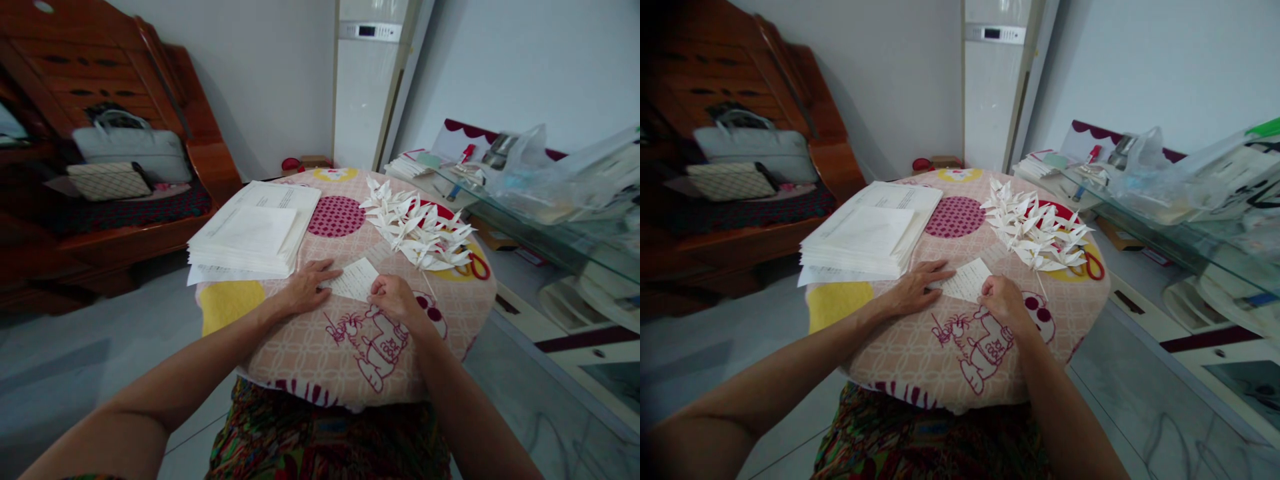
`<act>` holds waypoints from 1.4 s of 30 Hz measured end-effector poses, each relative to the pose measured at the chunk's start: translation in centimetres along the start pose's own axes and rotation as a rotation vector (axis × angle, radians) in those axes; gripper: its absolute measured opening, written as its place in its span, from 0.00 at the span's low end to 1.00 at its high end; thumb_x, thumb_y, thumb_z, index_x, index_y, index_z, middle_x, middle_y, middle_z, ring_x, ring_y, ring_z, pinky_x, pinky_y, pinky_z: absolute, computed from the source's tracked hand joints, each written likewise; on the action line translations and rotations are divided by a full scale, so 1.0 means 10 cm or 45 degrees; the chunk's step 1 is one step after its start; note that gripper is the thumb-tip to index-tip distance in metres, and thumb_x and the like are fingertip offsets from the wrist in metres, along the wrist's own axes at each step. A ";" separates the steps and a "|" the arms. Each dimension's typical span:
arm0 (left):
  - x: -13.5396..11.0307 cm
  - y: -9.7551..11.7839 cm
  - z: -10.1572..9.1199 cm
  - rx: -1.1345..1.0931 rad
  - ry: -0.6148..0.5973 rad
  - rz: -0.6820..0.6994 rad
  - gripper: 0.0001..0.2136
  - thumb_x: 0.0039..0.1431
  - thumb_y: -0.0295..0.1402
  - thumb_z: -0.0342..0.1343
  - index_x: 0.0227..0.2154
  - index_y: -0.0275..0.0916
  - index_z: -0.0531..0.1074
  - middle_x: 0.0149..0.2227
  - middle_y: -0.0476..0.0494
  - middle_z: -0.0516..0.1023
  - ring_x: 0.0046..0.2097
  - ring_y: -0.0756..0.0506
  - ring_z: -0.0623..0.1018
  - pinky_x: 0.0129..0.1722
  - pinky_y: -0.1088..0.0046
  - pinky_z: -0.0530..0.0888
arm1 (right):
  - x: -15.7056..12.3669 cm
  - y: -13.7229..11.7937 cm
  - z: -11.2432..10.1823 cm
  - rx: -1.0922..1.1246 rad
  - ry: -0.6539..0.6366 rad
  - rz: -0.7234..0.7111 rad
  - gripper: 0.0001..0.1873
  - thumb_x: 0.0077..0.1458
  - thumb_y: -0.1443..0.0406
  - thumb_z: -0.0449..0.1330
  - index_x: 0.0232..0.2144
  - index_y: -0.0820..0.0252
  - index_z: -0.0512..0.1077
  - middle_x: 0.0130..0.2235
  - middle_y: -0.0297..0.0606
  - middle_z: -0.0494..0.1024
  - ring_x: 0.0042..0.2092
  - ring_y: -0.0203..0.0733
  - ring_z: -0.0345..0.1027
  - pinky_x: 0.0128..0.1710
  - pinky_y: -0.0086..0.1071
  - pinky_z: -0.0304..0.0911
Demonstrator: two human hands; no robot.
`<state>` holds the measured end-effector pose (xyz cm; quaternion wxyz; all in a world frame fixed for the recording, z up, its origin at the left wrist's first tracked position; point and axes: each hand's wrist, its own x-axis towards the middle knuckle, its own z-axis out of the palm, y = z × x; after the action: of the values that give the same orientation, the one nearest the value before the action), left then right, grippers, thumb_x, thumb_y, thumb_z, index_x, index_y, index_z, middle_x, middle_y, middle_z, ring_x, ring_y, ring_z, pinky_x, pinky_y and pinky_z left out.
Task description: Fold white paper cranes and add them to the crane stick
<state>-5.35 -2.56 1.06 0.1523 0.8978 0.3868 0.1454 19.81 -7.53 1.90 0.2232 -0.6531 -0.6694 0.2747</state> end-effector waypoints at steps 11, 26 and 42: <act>-0.12 -0.24 -0.05 -0.028 0.043 0.005 0.33 0.49 0.17 0.46 0.60 0.38 0.70 0.66 0.39 0.66 0.66 0.41 0.66 0.66 0.56 0.64 | -0.01 0.01 0.01 0.029 0.028 -0.015 0.03 0.43 0.69 0.64 0.24 0.59 0.72 0.22 0.31 0.75 0.25 0.36 0.66 0.26 0.28 0.55; 0.11 0.22 -0.01 -0.220 0.152 -0.154 0.24 0.54 0.31 0.60 0.56 0.41 0.73 0.51 0.42 0.80 0.52 0.41 0.78 0.55 0.63 0.74 | -0.02 0.17 0.06 0.518 0.439 0.046 0.14 0.46 0.54 0.61 0.26 0.59 0.72 0.20 0.33 0.72 0.22 0.38 0.64 0.22 0.30 0.60; 0.26 0.02 -0.46 -1.233 0.107 -0.144 0.16 0.52 0.43 0.66 0.25 0.33 0.74 0.22 0.51 0.70 0.24 0.55 0.66 0.23 0.79 0.61 | -0.12 0.06 -0.15 0.626 0.337 -0.047 0.14 0.49 0.54 0.63 0.24 0.58 0.73 0.23 0.33 0.75 0.26 0.40 0.68 0.26 0.31 0.63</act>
<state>-5.26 -0.07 5.74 0.5444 0.6947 0.3286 0.3363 21.35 -8.58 2.69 0.4654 -0.5974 -0.5594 0.3372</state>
